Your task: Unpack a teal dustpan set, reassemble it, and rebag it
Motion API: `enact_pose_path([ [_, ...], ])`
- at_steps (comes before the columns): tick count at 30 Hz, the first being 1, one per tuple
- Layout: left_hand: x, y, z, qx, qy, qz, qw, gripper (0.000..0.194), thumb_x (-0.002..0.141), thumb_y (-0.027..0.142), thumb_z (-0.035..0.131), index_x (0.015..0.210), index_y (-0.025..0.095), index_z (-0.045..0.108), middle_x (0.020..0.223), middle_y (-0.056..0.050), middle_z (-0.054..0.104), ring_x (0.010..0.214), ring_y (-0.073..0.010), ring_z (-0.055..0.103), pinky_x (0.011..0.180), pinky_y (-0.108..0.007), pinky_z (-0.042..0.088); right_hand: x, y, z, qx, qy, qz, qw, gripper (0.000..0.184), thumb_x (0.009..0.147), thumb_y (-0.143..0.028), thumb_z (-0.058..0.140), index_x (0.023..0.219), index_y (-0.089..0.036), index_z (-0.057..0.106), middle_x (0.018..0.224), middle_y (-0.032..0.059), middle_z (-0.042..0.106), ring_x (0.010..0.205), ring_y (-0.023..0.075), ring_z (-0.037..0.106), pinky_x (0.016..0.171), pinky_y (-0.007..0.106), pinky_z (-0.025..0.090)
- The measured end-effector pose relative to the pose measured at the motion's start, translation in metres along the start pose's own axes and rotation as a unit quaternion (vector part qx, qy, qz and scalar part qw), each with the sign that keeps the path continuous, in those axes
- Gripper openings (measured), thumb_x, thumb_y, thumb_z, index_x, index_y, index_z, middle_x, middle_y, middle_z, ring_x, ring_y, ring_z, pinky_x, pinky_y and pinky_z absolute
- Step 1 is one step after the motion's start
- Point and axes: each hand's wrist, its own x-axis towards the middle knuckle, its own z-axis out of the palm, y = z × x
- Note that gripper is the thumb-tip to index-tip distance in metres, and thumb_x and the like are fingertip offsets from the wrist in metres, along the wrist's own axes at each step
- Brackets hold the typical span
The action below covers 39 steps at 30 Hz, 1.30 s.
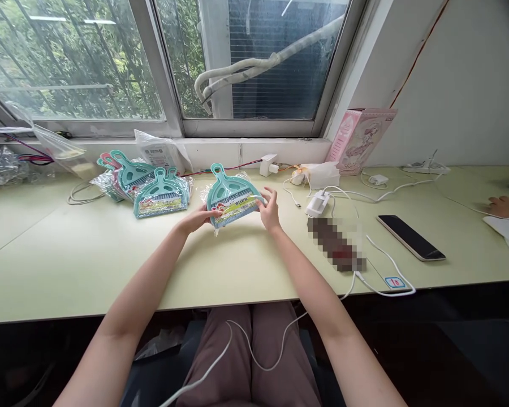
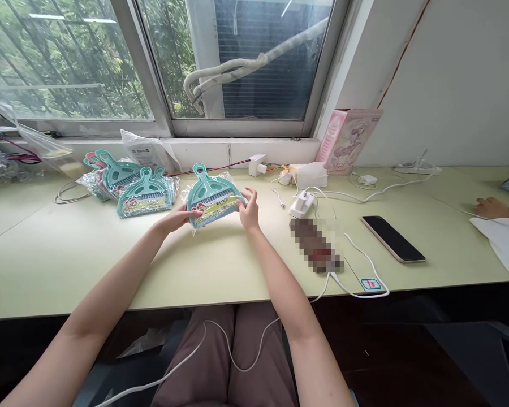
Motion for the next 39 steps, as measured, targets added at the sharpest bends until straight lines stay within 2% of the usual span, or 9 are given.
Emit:
enact_pose_path([
  [3,0.001,-0.004,-0.003,0.023,0.001,-0.007,1.000,0.050,0.065,0.032,0.080,0.107,0.017,0.058,0.087,-0.005,0.066,0.076,-0.0189,0.067,0.062,-0.027,0.057,0.005,0.004,-0.003,0.039,-0.056,0.102,0.992,0.054,0.081,-0.037,0.059,0.132,-0.023,0.046,0.108,0.0069,0.068,0.085,0.0182,0.066,0.073,0.036,0.060],
  [6,0.002,-0.007,-0.001,0.026,0.001,-0.004,1.000,0.048,0.066,0.032,0.078,0.108,0.018,0.059,0.091,-0.005,0.067,0.077,-0.0182,0.067,0.062,-0.028,0.057,0.008,0.004,-0.006,0.061,-0.096,0.117,0.987,0.041,0.079,-0.040,0.061,0.115,-0.019,0.061,0.099,0.0051,0.069,0.084,0.0185,0.066,0.076,0.038,0.061],
  [15,0.008,-0.015,0.015,0.030,0.012,0.012,0.999,0.064,0.073,0.042,0.074,0.130,0.021,0.053,0.114,-0.010,0.066,0.095,-0.0239,0.067,0.067,-0.028,0.057,0.010,0.004,-0.008,0.070,-0.014,0.134,0.988,0.028,0.077,-0.034,0.057,0.098,-0.017,0.066,0.084,0.0021,0.067,0.073,0.0153,0.062,0.070,0.038,0.061],
  [19,0.004,-0.008,0.023,0.003,-0.017,0.090,0.996,0.088,0.075,0.053,0.069,0.150,0.028,0.029,0.136,-0.016,0.054,0.112,-0.0318,0.062,0.079,-0.040,0.058,0.011,0.005,-0.008,0.070,0.038,0.134,0.988,0.027,0.077,-0.032,0.053,0.094,-0.017,0.067,0.087,0.0037,0.066,0.073,0.0149,0.061,0.066,0.034,0.060],
  [26,0.004,-0.006,0.039,0.124,-0.038,0.173,0.976,0.146,0.054,0.034,0.090,0.150,0.036,-0.020,0.160,-0.017,0.017,0.144,-0.0398,0.024,0.110,-0.052,0.035,0.013,0.010,-0.011,0.104,0.108,0.161,0.976,0.027,0.077,-0.028,0.050,0.097,-0.017,0.065,0.093,0.0057,0.066,0.077,0.0150,0.062,0.068,0.030,0.059],
  [30,0.016,-0.018,0.045,0.109,0.037,0.190,0.975,0.145,0.059,0.042,0.087,0.148,0.029,-0.028,0.156,-0.019,0.027,0.138,-0.0364,0.038,0.110,-0.049,0.036,0.015,0.010,-0.013,0.108,0.090,0.152,0.978,0.029,0.078,-0.027,0.050,0.102,-0.017,0.063,0.097,0.0064,0.066,0.082,0.0163,0.063,0.069,0.032,0.059],
  [34,0.026,-0.026,0.038,0.020,0.169,0.189,0.967,0.126,0.071,0.049,0.076,0.154,0.020,-0.014,0.137,-0.018,0.054,0.119,-0.0291,0.059,0.101,-0.043,0.046,0.012,0.006,-0.009,0.101,0.041,0.120,0.987,0.029,0.080,-0.028,0.052,0.108,-0.019,0.058,0.103,0.0061,0.065,0.085,0.0169,0.064,0.070,0.033,0.060],
  [37,0.027,-0.026,0.031,-0.006,0.213,0.190,0.958,0.098,0.072,0.044,0.076,0.151,0.018,0.024,0.118,-0.012,0.067,0.106,-0.0258,0.065,0.095,-0.041,0.051,0.009,0.005,-0.004,0.088,-0.002,0.120,0.989,0.025,0.082,-0.028,0.054,0.107,-0.022,0.053,0.103,0.0048,0.066,0.083,0.0164,0.065,0.070,0.035,0.060],
  [39,0.026,-0.025,0.029,0.001,0.225,0.197,0.954,0.068,0.074,0.041,0.072,0.133,0.017,0.050,0.110,-0.009,0.069,0.101,-0.0241,0.066,0.092,-0.038,0.052,0.008,0.005,-0.001,0.061,-0.013,0.128,0.990,0.022,0.083,-0.028,0.055,0.104,-0.023,0.051,0.100,0.0039,0.067,0.083,0.0165,0.065,0.070,0.035,0.060],
])
